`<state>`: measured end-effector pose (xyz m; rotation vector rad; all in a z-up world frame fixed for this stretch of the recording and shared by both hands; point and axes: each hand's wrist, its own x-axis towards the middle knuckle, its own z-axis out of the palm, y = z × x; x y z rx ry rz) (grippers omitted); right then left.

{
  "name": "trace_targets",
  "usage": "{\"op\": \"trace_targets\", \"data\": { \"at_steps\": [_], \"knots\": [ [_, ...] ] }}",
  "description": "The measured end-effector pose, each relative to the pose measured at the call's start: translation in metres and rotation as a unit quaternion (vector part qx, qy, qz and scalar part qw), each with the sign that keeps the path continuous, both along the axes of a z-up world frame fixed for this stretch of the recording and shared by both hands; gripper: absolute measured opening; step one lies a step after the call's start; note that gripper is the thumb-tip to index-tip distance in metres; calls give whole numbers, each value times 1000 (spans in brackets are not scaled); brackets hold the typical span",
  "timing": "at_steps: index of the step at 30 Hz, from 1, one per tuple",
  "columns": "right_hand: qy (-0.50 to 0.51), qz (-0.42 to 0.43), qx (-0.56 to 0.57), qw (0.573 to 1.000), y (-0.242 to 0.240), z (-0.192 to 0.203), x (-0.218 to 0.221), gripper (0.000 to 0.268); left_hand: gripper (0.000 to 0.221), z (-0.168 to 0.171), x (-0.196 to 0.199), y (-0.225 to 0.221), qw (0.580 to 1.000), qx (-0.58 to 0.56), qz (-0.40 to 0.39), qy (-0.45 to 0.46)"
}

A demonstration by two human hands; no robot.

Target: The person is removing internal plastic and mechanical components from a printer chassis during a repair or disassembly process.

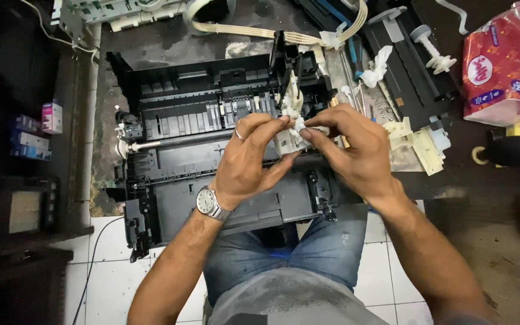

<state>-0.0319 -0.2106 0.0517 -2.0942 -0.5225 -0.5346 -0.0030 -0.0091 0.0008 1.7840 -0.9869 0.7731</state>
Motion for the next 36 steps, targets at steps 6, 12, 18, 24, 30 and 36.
{"op": "trace_targets", "data": {
  "at_steps": [6,12,18,24,30,36],
  "knots": [
    [5,26,5,1000,0,4,0,17,58,-6,2,1,1000,-14,9,-9],
    [26,-3,24,999,1,4,0,10,58,1,1,2,1000,-11,3,-20],
    [65,-64,139,986,8,-9,-1,8,62,2,2,3,999,-37,5,-10],
    [129,-98,207,965,-3,8,-2,16,59,8,2,6,998,-65,3,17],
    [125,-90,172,973,4,12,-5,15,60,7,2,5,997,-71,-8,21],
    [143,-86,160,973,-2,11,-4,17,65,10,2,5,994,-92,-33,48]
  ]
}}
